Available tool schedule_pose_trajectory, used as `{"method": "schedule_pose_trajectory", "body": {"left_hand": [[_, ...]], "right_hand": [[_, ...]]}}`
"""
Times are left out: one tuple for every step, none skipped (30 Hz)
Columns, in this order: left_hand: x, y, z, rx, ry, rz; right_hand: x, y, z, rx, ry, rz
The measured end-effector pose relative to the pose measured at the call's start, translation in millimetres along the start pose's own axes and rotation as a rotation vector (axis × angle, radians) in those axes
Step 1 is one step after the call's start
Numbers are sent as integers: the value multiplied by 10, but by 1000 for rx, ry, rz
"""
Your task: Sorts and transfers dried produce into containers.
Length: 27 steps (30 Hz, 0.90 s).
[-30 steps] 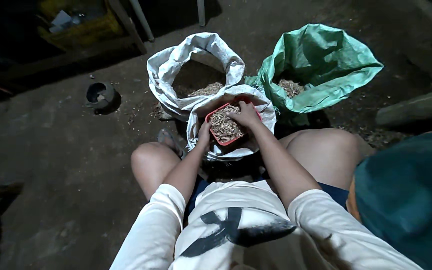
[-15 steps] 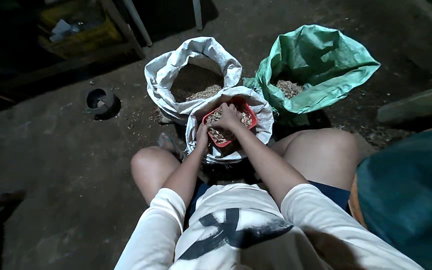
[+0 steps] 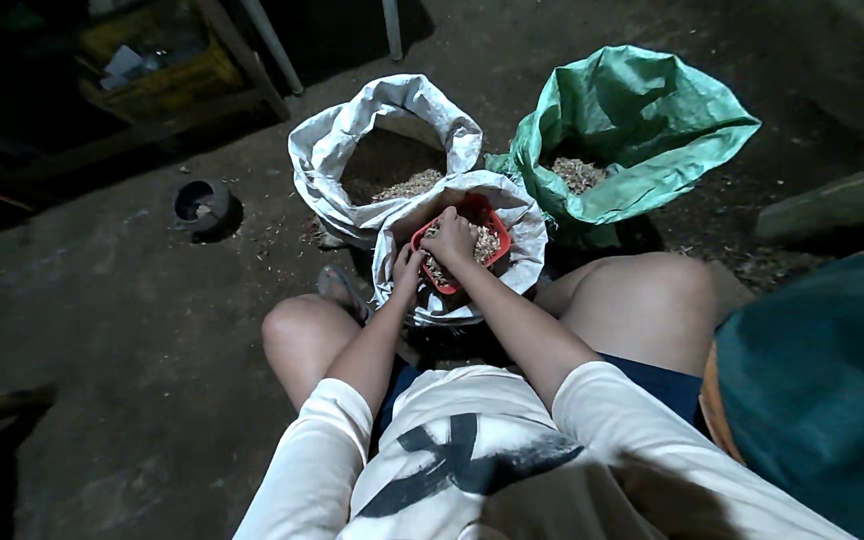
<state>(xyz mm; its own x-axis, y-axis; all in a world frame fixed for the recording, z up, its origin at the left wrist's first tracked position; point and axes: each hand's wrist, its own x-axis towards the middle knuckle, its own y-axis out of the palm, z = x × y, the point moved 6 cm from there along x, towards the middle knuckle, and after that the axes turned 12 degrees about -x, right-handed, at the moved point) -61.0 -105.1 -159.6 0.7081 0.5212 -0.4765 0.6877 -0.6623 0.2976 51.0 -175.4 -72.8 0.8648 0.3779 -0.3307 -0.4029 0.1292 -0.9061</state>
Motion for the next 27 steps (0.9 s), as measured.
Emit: {"method": "schedule_pose_trajectory", "body": {"left_hand": [[4,-3,10,-2,2,-5],[1,-5,14,-12,-4,-11],[-5,-10,12,-25,-17,-25],[-18,-10,-1,-40,-34,-34],[-38,-5,-19,-47,-47,-38],[-63,8,-46,-44,-50,-38],[-80,19,-62,-52,-61,-35],[-82,25,-64,-58,-68,-30],[-75,28,-59,-66,-71,-24],[-60,28,-45,-70,-74,-22],[-47,26,-36,-76,-80,-24],[-41,27,-30,-81,-88,-26],[-40,26,-25,-83,-91,-27],[-42,24,-22,-83,-97,-28],[-47,24,-17,-84,-107,-26],[-55,24,-11,-80,-116,-29],[-66,24,-14,-76,-124,-29],[-78,22,-22,-71,-133,-29],[-87,20,-25,-71,-142,-32],[-87,22,-18,-74,-147,-38],[-86,26,-11,-82,-153,-37],[-83,26,-5,-97,-165,-40],[-81,31,-4,-110,-175,-45],[-89,35,-3,-130,-191,-43],[-99,36,4,-144,-205,-44],[-105,37,14,-150,-215,-51],[-108,35,22,-150,-224,-54]], "right_hand": [[-1,6,-1,-18,-7,-3],[2,11,-8,-18,-20,-3],[12,8,-23,-11,-36,-2],[27,-3,-43,0,-51,13],[47,-15,-75,27,-74,32],[79,-22,-113,74,-111,61],[122,-25,-158,109,-156,86],[161,-44,-205,145,-203,100],[180,-88,-247,206,-250,107],[184,-145,-285,262,-298,107],[185,-201,-318,299,-348,105],[191,-248,-350,312,-406,101],[187,-292,-379,310,-462,98],[175,-336,-402,301,-520,98],[160,-375,-424,294,-577,97],[160,-388,-455,272,-618,99],[160,-393,-482,248,-636,117],[154,-395,-502,222,-621,151],[134,-389,-520,191,-588,181],[99,-372,-533,153,-546,209],[62,-335,-537,101,-504,235],[30,-278,-531,34,-479,248],[-17,-224,-505,-26,-463,247],[-77,-177,-465,-81,-453,239],[-132,-123,-427,-147,-444,228],[-179,-73,-389,-198,-430,214],[-205,-27,-364,-217,-418,200]]}}
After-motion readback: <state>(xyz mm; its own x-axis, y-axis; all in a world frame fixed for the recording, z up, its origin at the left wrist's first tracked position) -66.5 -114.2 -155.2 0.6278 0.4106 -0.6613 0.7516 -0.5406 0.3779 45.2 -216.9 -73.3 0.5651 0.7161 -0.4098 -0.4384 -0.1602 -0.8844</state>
